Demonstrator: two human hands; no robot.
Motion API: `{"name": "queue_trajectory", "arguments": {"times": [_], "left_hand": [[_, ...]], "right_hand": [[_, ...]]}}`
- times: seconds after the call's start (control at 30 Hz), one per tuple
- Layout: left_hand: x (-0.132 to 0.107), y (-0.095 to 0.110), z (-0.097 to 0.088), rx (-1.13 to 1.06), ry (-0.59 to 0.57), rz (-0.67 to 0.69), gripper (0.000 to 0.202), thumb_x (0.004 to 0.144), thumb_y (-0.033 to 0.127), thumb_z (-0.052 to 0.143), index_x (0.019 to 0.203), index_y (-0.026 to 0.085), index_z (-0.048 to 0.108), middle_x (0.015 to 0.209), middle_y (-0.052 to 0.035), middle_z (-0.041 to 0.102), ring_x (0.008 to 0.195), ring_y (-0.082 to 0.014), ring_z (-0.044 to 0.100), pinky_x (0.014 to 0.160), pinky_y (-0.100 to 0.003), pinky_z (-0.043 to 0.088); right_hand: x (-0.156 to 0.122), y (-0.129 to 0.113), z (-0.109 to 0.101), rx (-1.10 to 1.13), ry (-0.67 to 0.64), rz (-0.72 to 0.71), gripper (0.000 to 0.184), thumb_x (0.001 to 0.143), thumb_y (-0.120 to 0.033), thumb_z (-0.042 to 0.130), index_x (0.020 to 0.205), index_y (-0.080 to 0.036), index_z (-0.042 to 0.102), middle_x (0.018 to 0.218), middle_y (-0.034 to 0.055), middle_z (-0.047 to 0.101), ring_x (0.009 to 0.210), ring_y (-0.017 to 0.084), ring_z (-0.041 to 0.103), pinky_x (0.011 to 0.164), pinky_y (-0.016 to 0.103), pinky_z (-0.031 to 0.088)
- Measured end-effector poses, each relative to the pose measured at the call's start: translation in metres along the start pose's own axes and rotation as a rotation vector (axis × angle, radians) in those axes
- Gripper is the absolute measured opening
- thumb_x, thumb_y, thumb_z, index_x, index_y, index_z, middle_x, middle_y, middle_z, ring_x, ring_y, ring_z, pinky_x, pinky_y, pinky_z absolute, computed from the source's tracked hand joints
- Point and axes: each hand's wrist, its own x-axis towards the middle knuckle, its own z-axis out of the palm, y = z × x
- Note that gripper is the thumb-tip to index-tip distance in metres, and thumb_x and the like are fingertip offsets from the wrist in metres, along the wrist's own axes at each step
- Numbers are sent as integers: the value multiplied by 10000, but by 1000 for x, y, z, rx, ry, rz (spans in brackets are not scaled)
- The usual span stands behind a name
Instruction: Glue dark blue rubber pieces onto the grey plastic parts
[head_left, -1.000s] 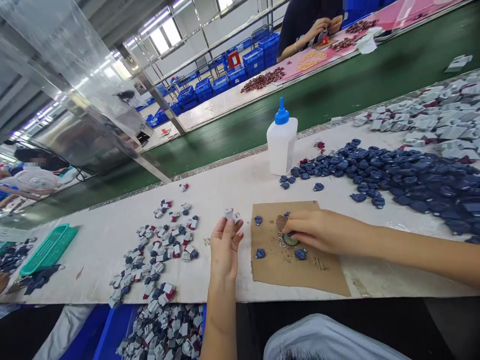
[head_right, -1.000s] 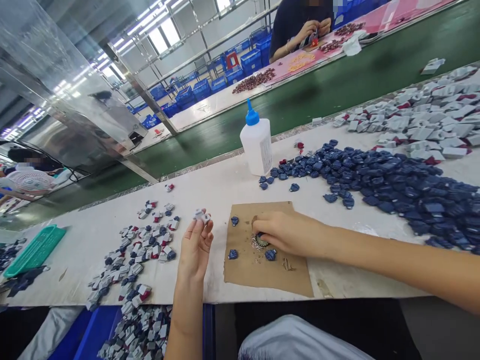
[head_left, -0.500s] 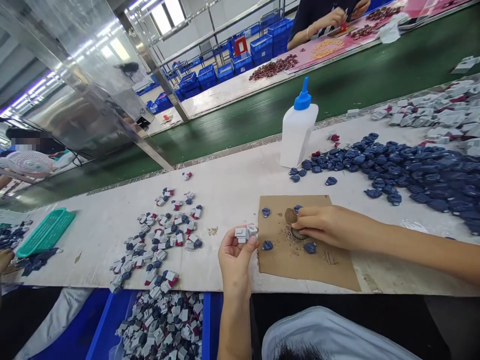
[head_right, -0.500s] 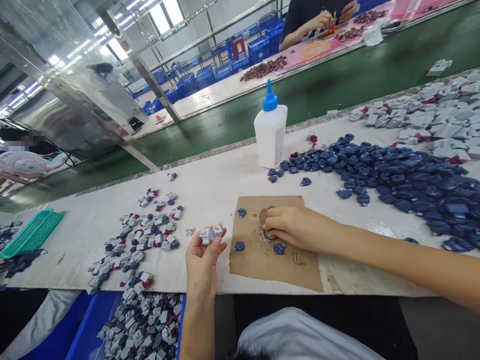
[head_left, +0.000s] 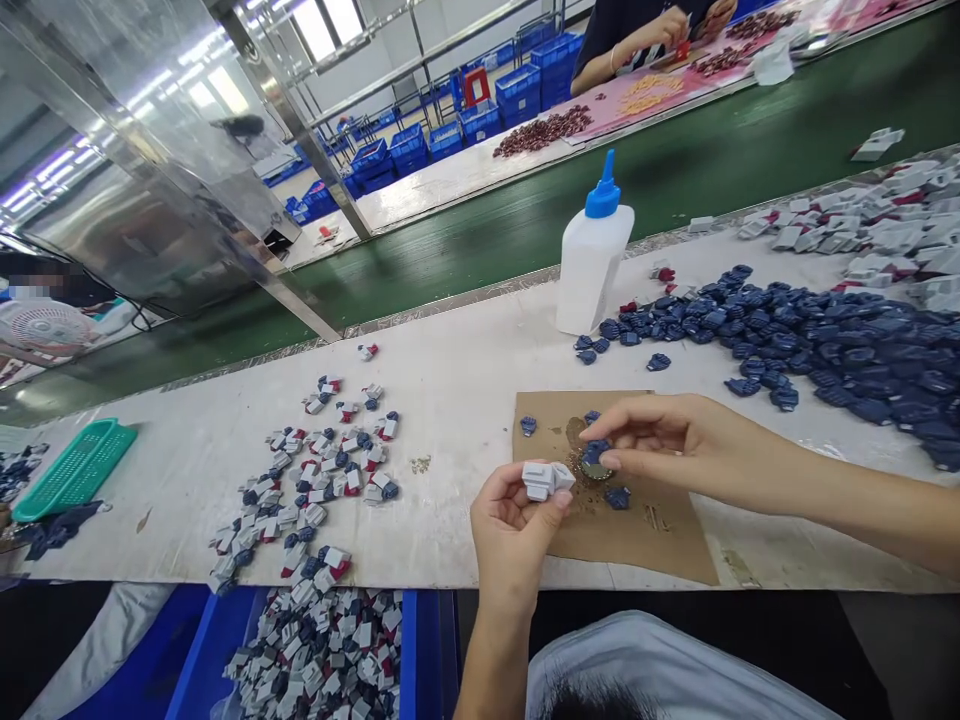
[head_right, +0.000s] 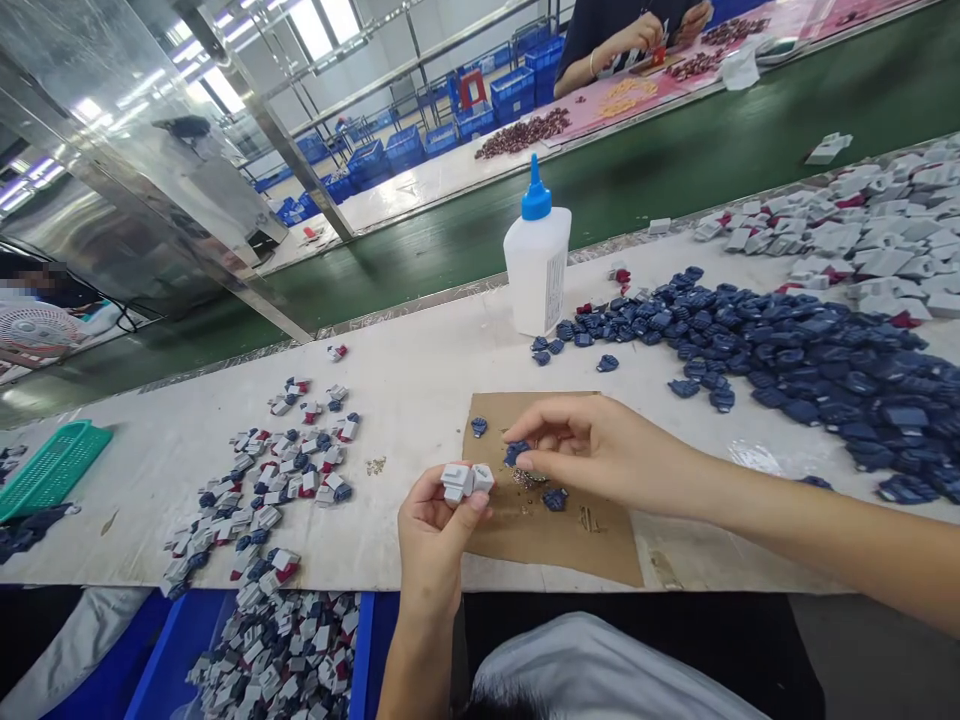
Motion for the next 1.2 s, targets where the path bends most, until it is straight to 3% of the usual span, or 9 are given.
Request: {"name": "queue_trajectory", "arguments": {"times": [0.1,0.27,0.7,0.87,0.97,1.03,1.1,1.17,1.2], "left_hand": [[-2,3,2,21,-29,-11,232,536,199,839,732,162,720,671,-7,723,610,-101,657,553,-152,519],[-3,4,3,20,-45,7,219,545,192,842,733,172,731,658,9,727,589,-75,655,560,-118,510],[1,6,-4,164,-178,89,240,558,102,819,768,185,737,728,-3,745,649,-100,679,588,-141,528],[-2,-6,-2,171,-137,68,155,640,161,773,778,168,703,735,-15,737,670,-111,679,641,-187,541],[2,-5,-8,252,-191,54,143,662,179,744,777,170,660,700,2,706,647,-106,655,606,-185,520],[10,0,-21,425,-193,117,139,698,220,711,807,176,636,739,-7,690,668,-119,639,598,-205,511],[21,7,-39,704,-58,240,168,751,283,660,880,180,625,839,-38,677,722,-149,626,625,-254,516],[32,13,-60,1021,152,361,233,793,334,602,965,177,614,951,-83,660,845,-211,615,707,-342,525],[37,15,-69,1162,244,402,277,808,349,579,1016,169,604,1001,-105,651,925,-248,598,765,-393,518]], "right_hand": [[-4,-8,4,-53,60,-128,293,771,-465,635,880,-197,683,781,50,689,620,164,611,563,283,503],[-5,-18,2,-176,20,-308,256,813,-425,602,838,-184,685,696,36,668,579,158,582,523,277,466],[4,-21,-3,-179,-261,-259,174,855,-278,536,841,-175,675,788,22,697,687,139,619,559,235,436],[7,-11,1,-156,-284,-199,194,860,-277,537,796,-138,657,806,50,706,708,143,627,575,235,458],[12,-6,0,-218,-320,-300,205,875,-315,550,877,-151,673,792,39,694,707,142,627,588,242,475],[22,-1,-8,-291,-141,-464,232,852,-376,595,975,-193,665,879,40,689,800,167,637,673,281,503],[38,8,-20,-363,321,-554,325,821,-419,623,1090,-236,615,1070,64,648,998,224,603,814,368,501],[60,22,-35,-390,797,-493,518,783,-461,645,1235,-249,507,1288,114,511,1202,289,477,923,465,451],[73,31,-41,-384,932,-440,651,751,-488,665,1308,-248,428,1367,137,422,1269,311,403,956,499,424]]}}
